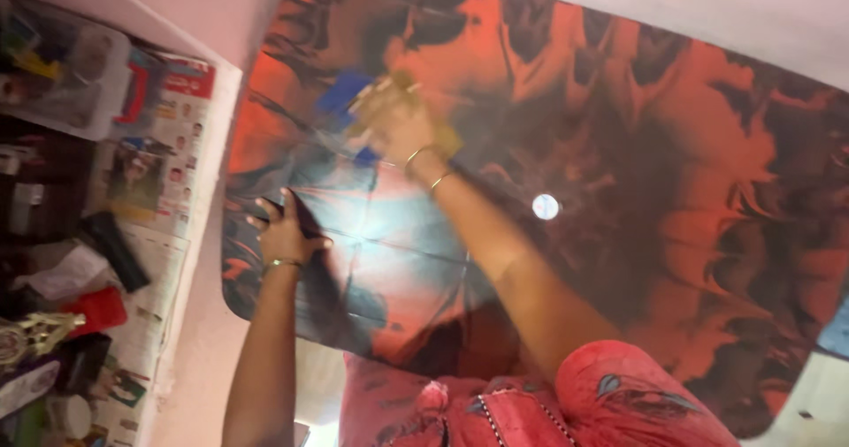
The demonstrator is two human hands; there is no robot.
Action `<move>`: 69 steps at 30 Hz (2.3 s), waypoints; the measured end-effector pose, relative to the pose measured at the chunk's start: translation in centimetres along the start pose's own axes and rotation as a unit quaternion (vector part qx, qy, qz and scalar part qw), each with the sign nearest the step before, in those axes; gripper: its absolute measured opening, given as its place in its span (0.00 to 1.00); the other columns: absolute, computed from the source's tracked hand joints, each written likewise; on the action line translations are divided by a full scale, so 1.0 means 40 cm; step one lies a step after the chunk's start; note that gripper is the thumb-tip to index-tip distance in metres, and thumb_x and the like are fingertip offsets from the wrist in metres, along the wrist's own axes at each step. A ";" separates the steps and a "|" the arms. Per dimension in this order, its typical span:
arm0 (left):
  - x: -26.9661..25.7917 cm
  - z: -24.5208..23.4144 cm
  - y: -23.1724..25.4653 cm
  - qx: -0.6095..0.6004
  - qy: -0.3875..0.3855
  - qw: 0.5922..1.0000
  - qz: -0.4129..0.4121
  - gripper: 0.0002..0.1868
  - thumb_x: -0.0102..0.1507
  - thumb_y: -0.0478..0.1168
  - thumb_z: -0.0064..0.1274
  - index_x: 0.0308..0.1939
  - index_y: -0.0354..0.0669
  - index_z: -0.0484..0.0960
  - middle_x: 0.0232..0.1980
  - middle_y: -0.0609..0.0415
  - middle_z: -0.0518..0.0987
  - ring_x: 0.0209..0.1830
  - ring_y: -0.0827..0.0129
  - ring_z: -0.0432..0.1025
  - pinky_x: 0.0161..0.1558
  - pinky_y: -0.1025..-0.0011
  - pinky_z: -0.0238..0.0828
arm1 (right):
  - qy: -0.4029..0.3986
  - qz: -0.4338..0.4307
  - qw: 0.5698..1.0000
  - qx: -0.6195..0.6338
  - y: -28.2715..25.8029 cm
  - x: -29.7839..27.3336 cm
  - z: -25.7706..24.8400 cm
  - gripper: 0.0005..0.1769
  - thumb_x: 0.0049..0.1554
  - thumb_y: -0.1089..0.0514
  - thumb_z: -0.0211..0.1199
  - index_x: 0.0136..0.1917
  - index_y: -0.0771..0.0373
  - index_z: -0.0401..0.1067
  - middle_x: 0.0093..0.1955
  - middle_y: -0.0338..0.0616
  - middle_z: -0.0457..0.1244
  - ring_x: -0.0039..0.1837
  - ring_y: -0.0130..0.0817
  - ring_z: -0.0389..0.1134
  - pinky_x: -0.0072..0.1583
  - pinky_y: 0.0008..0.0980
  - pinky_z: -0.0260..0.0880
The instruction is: The person wipes the surface of a rectangular table with a floral pattern using a blue cloth. They move the cloth across the table in repetitive strokes, covering different areas of the surface.
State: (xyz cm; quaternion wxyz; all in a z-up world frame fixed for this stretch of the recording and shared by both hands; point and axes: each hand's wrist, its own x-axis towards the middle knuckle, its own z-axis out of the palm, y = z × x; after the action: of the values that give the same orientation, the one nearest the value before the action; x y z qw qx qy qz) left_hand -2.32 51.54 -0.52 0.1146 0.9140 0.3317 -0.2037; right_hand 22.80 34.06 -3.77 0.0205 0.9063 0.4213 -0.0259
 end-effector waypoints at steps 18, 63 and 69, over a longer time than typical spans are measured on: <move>0.011 -0.023 0.029 0.008 -0.026 0.999 -0.023 0.78 0.36 0.57 0.81 0.82 0.54 0.45 0.81 0.24 0.40 0.75 0.12 0.40 0.61 0.32 0.65 | 0.000 0.426 0.902 -0.074 0.250 -0.905 -0.038 0.38 0.71 0.43 0.43 0.86 0.68 0.52 0.84 0.62 0.46 0.84 0.59 0.47 0.75 0.69 0.46; -0.638 0.415 0.632 -0.392 0.292 0.858 0.160 0.40 0.64 0.44 0.64 0.74 0.33 0.64 0.81 0.28 0.54 0.82 0.37 0.50 0.79 0.50 0.46 | 0.286 0.132 0.900 0.300 0.471 -1.436 -0.418 0.25 0.66 0.62 0.55 0.76 0.59 0.65 0.73 0.53 0.63 0.76 0.46 0.63 0.78 0.49 0.51; -0.711 0.470 0.656 -0.404 0.293 0.858 0.120 0.38 0.62 0.45 0.65 0.72 0.33 0.68 0.80 0.28 0.56 0.81 0.39 0.52 0.78 0.54 0.48 | 0.102 0.108 0.951 0.272 0.575 -1.498 -0.276 0.24 0.59 0.64 0.58 0.69 0.54 0.73 0.69 0.44 0.67 0.61 0.48 0.70 0.62 0.43 0.71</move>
State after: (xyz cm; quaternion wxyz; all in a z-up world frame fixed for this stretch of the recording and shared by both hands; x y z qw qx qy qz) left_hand -10.58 9.36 -2.58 0.3945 0.8377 0.2908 0.2410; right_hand 2.14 -25.80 11.42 -0.2671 0.9155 0.2977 -0.0443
